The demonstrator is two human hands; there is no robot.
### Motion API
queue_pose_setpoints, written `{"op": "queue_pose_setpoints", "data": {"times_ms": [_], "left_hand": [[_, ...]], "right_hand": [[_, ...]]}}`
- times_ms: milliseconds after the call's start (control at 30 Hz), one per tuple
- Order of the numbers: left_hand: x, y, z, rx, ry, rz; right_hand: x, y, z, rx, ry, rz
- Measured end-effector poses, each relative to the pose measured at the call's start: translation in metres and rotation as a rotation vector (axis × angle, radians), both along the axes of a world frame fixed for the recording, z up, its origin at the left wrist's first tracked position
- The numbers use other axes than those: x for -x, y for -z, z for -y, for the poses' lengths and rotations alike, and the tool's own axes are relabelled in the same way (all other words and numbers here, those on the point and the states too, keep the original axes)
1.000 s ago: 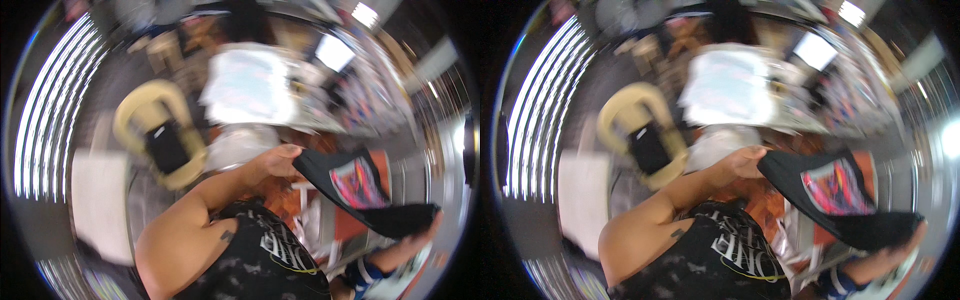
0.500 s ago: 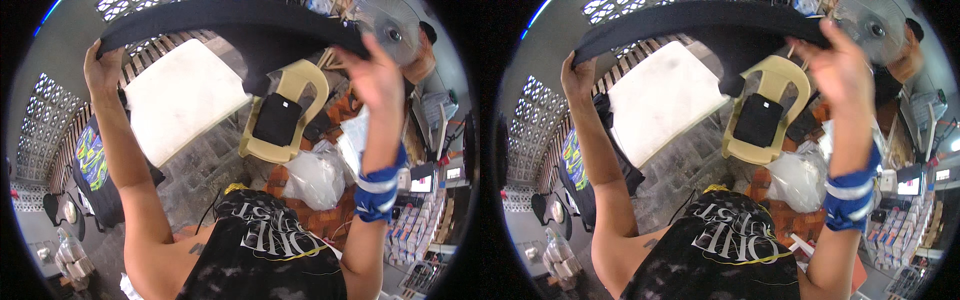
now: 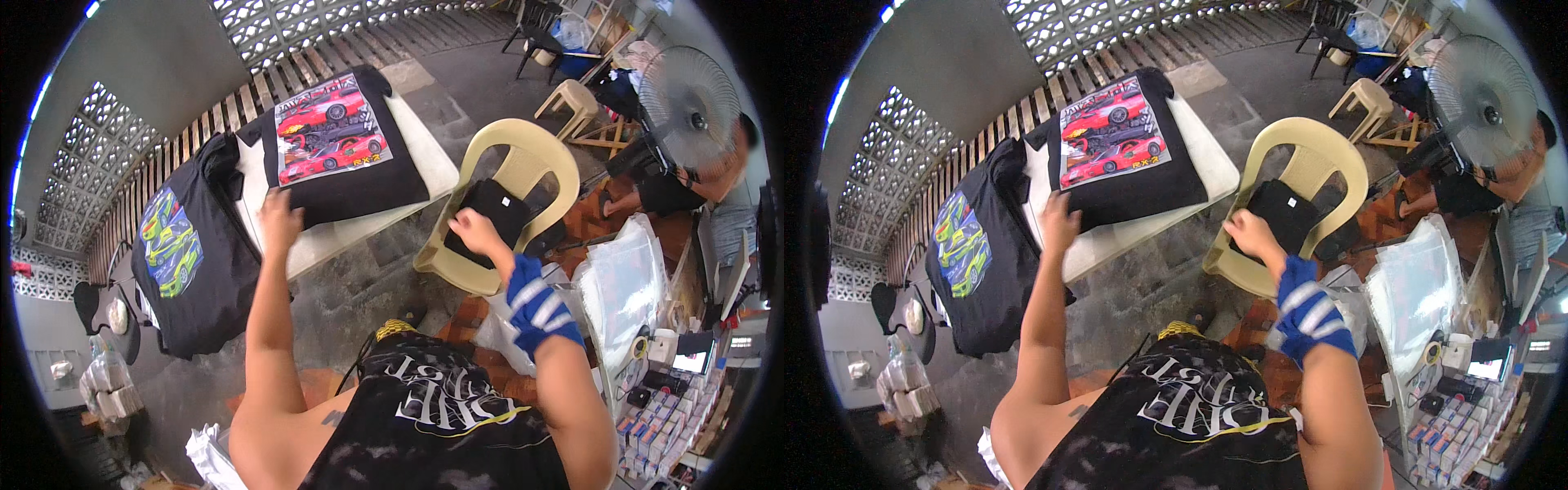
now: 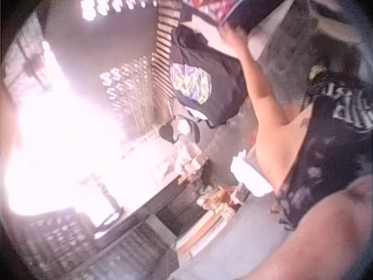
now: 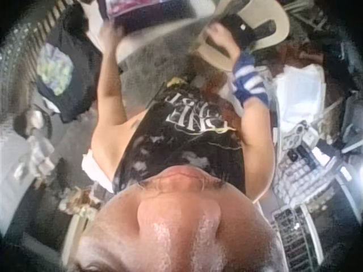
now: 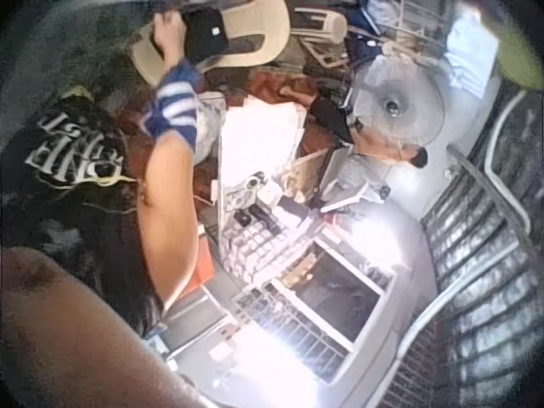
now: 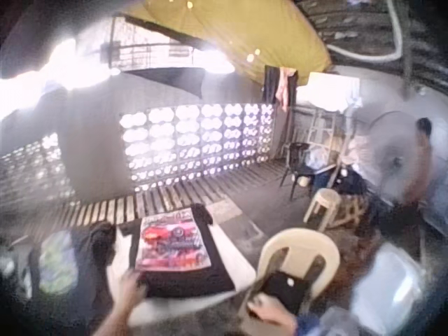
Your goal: The person places a black t-shirt on a heat press, aligns a printed transfer sheet with a car graphic, and uses a heat press to apply the design. They then remove the t-shirt and place it on a chair, repeating the process with another t-shirt.
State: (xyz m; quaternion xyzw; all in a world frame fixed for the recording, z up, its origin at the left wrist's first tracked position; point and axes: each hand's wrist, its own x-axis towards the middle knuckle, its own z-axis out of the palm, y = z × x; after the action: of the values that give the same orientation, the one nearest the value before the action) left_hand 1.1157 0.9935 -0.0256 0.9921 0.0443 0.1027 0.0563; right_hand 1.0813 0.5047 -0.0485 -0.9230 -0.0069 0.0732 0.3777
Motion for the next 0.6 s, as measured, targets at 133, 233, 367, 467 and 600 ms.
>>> {"op": "queue_pose_setpoints", "data": {"times_ms": [133,233,367,467,600], "left_hand": [[-0.008,0.083,0.058,0.046,0.161,-0.264],[0.008,0.072,0.088,0.204,0.040,-0.169],[0.031,0.051,0.155,0.121,0.241,-0.100],[0.026,0.073,0.268,0.419,0.839,-0.326],[-0.008,0.236,0.407,0.622,0.476,-0.507]], "right_hand": [[0.166,0.074,0.111,0.152,0.139,-0.272],[0.346,0.105,0.158,0.339,0.563,-0.590],[0.655,0.136,0.152,0.660,0.678,-0.986],[0.722,0.107,0.041,0.432,-0.017,-0.497],[0.711,0.085,-0.073,-0.004,0.504,-0.912]]}}
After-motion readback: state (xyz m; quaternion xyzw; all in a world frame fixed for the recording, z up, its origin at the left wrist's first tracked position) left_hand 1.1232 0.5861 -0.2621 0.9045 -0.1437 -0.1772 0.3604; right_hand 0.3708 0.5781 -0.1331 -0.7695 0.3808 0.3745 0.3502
